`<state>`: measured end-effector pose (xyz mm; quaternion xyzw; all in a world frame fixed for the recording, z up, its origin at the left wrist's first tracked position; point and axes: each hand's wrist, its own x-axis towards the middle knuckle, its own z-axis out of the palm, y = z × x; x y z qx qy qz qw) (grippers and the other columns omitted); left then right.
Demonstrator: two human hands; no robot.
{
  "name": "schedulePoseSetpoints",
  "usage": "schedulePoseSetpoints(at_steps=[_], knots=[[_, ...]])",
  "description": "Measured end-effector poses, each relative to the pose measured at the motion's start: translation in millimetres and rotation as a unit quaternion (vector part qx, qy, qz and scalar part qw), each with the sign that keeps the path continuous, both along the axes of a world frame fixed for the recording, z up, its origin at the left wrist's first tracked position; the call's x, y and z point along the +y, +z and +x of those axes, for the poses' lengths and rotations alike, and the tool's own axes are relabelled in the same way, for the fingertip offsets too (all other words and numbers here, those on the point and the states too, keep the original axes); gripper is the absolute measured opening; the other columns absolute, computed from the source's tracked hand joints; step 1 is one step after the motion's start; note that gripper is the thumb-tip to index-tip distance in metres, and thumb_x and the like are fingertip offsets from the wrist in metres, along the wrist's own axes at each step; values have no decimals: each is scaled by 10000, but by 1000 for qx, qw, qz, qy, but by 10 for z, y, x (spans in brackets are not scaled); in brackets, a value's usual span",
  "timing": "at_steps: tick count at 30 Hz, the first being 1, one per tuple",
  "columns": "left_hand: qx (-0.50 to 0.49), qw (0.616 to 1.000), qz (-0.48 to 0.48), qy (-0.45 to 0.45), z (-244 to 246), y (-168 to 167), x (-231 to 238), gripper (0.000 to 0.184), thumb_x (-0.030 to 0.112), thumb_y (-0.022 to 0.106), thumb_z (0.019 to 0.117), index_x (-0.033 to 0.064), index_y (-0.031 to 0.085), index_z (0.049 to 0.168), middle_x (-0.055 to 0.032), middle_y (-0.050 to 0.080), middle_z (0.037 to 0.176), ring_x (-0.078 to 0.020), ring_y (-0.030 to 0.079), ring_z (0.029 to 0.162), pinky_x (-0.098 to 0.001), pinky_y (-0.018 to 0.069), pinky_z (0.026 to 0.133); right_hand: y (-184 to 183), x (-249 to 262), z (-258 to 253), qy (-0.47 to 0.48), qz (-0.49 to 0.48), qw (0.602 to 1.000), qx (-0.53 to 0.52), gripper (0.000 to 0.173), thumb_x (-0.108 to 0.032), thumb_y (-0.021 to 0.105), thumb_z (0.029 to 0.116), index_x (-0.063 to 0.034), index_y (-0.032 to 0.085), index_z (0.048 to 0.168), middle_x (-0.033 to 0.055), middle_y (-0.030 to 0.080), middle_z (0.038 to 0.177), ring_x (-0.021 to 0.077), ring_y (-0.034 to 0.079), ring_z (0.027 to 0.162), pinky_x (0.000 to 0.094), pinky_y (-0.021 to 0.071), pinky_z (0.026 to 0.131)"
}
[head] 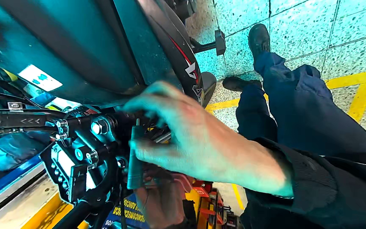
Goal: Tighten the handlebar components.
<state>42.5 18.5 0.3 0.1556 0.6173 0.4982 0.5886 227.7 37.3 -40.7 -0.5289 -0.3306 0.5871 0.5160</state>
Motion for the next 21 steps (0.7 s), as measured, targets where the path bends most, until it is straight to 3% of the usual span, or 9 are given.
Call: schedulePoseSetpoints(at_steps=[2, 4, 6, 8, 11, 13, 17, 19, 21], knots=[[16, 1000, -1, 7, 39, 5, 23, 241, 282, 586, 1025, 98, 693, 912, -14, 684, 788, -103, 710, 796, -264, 610, 783, 43, 14, 6, 27, -75, 996, -40, 450, -486, 816, 835, -170, 683, 1127, -18, 632, 863, 114, 632, 710, 336, 536, 571], [16, 999, -30, -18, -55, 6, 10, 288, 354, 536, 1043, 118, 681, 965, -29, 706, 872, -131, 716, 882, -330, 613, 818, 47, 113, -57, 79, -58, 993, -62, 369, -519, 795, 836, -214, 705, 1023, -59, 659, 772, 103, 651, 690, 362, 531, 552], [-7, 998, -50, -35, -117, 32, -5, 355, 411, 524, 1038, 99, 694, 1031, -55, 730, 968, -167, 723, 961, -381, 614, 852, 60, 236, -66, 116, 17, 990, -79, 281, -322, 749, 897, -223, 705, 1156, -64, 688, 919, 105, 661, 826, 355, 548, 647], [-18, 998, -44, -43, -149, 40, -15, 376, 415, 511, 1043, 87, 694, 1041, -64, 729, 982, -182, 719, 978, -393, 607, 865, 52, 294, -57, 103, 104, 984, -100, 216, -184, 694, 939, -187, 706, 1155, -36, 689, 968, 120, 659, 874, 339, 542, 695], [-3, 998, -47, -36, -115, 47, -33, 368, 393, 527, 1036, 85, 715, 961, -66, 734, 904, -181, 734, 903, -382, 622, 804, 14, 226, -127, 72, 174, 970, -155, 158, -172, 640, 984, -217, 726, 1109, -46, 694, 989, 118, 650, 959, 361, 524, 878], [16, 997, -37, -61, -99, 58, -66, 389, 360, 458, 1059, 112, 728, 930, -45, 746, 881, -151, 739, 874, -355, 628, 787, -15, 128, -365, 76, 171, 968, -169, 133, -236, 655, 963, -232, 739, 1065, -40, 689, 1004, 128, 629, 1006, 392, 478, 969], [4, 987, -9, -162, -259, 53, -21, 370, 344, 465, 1053, 90, 727, 992, -65, 755, 964, -164, 735, 946, -361, 620, 836, -106, 86, -595, 100, 199, 963, -149, 278, -226, 665, 932, -184, 700, 1204, -16, 661, 1244, 123, 575, 1232, 342, 445, 1104], [6, 992, -51, -118, -188, 80, 7, 370, 365, 466, 1046, 110, 733, 1010, -56, 760, 971, -160, 739, 953, -357, 621, 837, -156, 140, -459, 41, 243, 966, -80, 260, -110, 682, 917, -130, 732, 1171, 43, 672, 1271, 181, 582, 1261, 357, 443, 1112], [28, 996, -51, -70, -164, 66, 10, 402, 384, 391, 1091, 120, 684, 1015, -27, 737, 949, -126, 724, 942, -319, 615, 828, -181, 122, -320, 63, 239, 968, 47, 474, -85, 789, 834, -107, 688, 1297, 88, 551, 1452, 158, 553, 1293, 316, 468, 1099]])
